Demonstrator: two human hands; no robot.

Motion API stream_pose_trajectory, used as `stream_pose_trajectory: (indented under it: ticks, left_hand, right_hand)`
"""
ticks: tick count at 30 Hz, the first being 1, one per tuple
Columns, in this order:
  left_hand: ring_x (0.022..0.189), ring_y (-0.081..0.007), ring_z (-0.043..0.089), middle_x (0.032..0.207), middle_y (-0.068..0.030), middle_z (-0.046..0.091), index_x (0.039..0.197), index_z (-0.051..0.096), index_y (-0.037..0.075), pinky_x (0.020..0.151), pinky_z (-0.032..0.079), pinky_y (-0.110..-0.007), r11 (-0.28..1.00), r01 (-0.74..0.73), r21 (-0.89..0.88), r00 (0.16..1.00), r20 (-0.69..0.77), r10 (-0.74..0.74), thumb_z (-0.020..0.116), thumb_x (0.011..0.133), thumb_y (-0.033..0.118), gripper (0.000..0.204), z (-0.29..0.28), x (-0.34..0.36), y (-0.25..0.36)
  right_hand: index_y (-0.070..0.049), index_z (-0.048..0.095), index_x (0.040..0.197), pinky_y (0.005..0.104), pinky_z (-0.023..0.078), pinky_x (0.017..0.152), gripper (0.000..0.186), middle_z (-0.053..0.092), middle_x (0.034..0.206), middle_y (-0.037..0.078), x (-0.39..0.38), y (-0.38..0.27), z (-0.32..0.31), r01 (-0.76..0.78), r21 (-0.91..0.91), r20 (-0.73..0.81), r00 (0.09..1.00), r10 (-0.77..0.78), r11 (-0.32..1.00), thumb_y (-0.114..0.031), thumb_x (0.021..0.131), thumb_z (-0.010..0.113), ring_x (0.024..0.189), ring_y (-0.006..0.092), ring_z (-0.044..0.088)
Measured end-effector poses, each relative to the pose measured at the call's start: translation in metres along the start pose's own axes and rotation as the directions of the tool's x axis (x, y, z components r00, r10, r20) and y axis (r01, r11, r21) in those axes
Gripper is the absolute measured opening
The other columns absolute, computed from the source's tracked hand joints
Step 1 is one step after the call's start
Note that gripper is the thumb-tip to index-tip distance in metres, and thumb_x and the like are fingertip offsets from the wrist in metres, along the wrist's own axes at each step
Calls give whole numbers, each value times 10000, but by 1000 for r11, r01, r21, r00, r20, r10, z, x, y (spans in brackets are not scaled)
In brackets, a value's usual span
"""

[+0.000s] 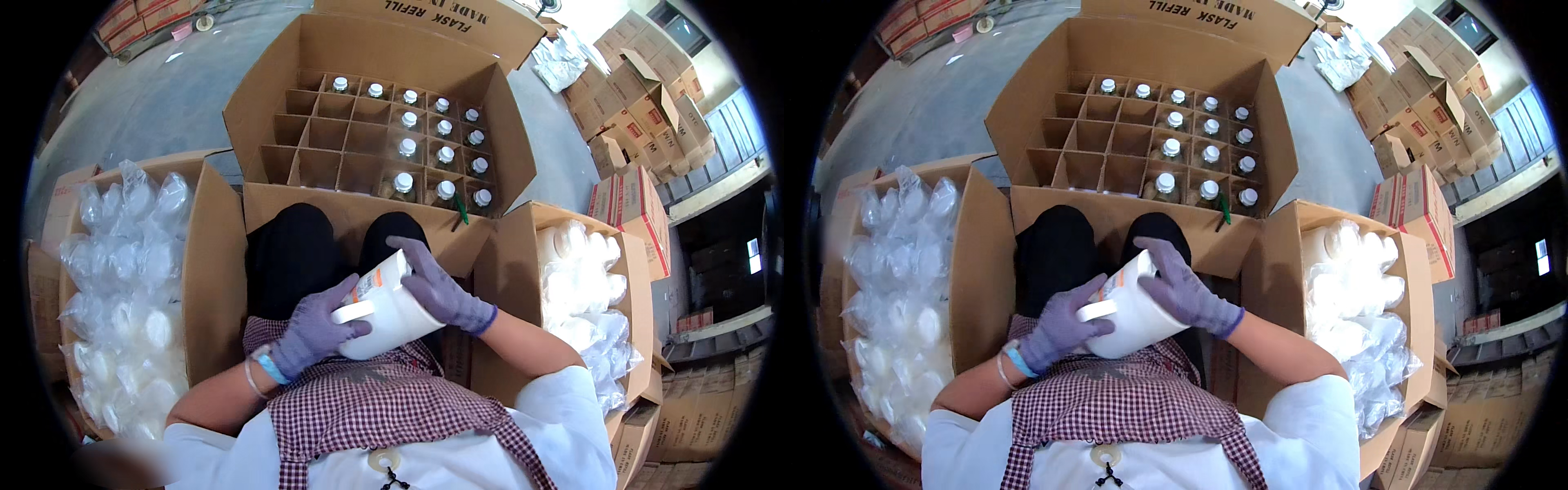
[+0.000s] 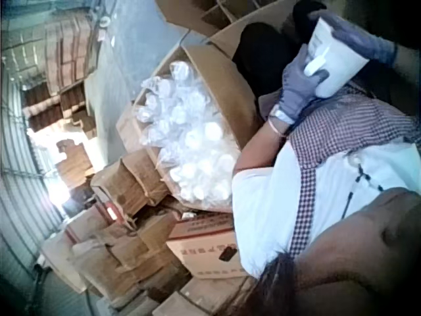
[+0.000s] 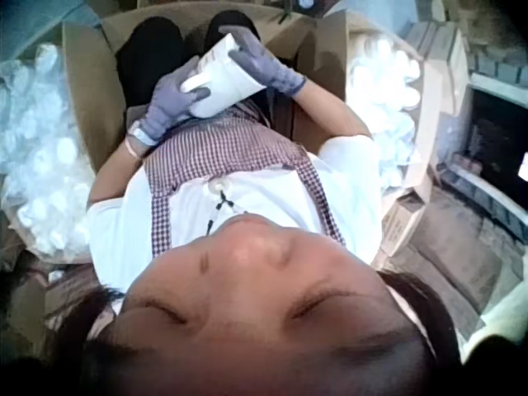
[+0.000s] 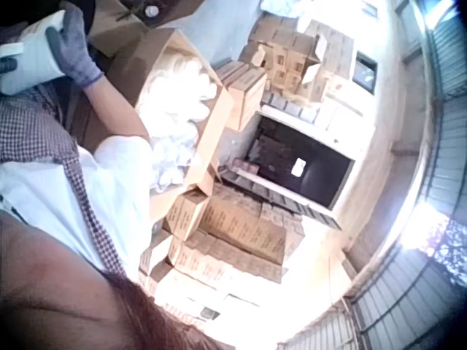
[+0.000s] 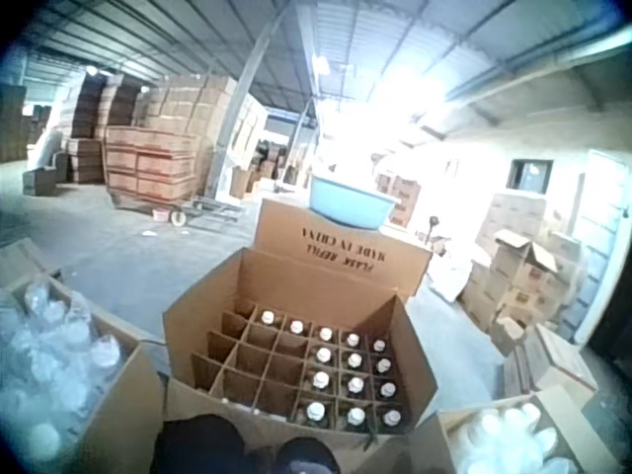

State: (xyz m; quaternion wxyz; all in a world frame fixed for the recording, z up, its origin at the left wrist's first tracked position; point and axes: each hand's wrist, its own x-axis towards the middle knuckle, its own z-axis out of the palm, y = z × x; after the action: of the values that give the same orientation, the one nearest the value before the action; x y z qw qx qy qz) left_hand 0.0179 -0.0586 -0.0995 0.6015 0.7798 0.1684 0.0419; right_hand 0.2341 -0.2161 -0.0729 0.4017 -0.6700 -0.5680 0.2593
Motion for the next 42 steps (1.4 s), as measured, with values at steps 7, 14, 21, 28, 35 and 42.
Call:
stream_pose_trajectory:
  ticks: [7, 14, 21, 28, 35, 42]
  left_hand:
    - [1156, -255, 654, 1259, -178, 662, 1473, 436, 35, 989, 503, -351, 999, -29, -33, 992, 124, 33, 922, 597, 347, 1049, -37, -6, -1]
    - [1112, -269, 674, 1234, -203, 666, 1460, 423, -17, 959, 524, -360, 998, 47, -37, 989, -141, -52, 923, 606, 334, 1050, -13, -13, -1]
    - [1136, -159, 612, 1281, -117, 650, 1466, 448, 8, 995, 488, -334, 938, 50, -342, 997, -33, -65, 934, 617, 349, 1036, -43, -1, -14]
    - [966, -146, 639, 1074, -52, 721, 1253, 657, 6, 912, 499, -291, 881, 161, -444, 965, 257, -47, 772, 663, 170, 623, -74, 16, -48]
    - [907, -143, 655, 987, -73, 740, 1099, 718, 14, 874, 517, -317, 958, -45, -284, 826, 528, 195, 832, 674, 246, 497, -63, 84, -44]
    - [876, -131, 651, 1003, -76, 740, 1171, 702, 11, 838, 525, -294, 975, -27, -221, 672, 718, 181, 809, 617, 212, 599, -30, 116, -34]
  right_hand:
    - [-21, 327, 1508, 461, 226, 1203, 1078, 297, 1561, 231, 21, -61, -16, 243, -253, 272, 947, -172, 936, -417, 638, 824, 1460, 382, 293]
    - [-57, 544, 1369, 421, 410, 1099, 790, 570, 1346, 165, 53, 29, -30, -46, 94, 149, 988, 32, 994, -427, 730, 824, 1284, 316, 525]
    - [-61, 702, 1161, 424, 515, 969, 415, 658, 1262, 176, 96, 156, -125, -665, -730, -408, 608, 681, 157, -342, 865, 631, 1163, 309, 645]
    - [18, 639, 1032, 397, 526, 749, 401, 672, 914, 191, 66, 134, -194, -581, -470, -255, 810, 528, 664, -196, 726, 785, 808, 255, 651]
    - [-87, 617, 919, 384, 497, 719, 189, 564, 940, 77, 20, -140, -111, 452, -543, 264, 892, -368, 707, -232, 840, 709, 846, 269, 602]
    - [-155, 652, 913, 437, 520, 932, 221, 591, 1026, 45, -15, -136, -64, 680, -603, 490, 728, -479, 418, -232, 716, 717, 1003, 237, 601]
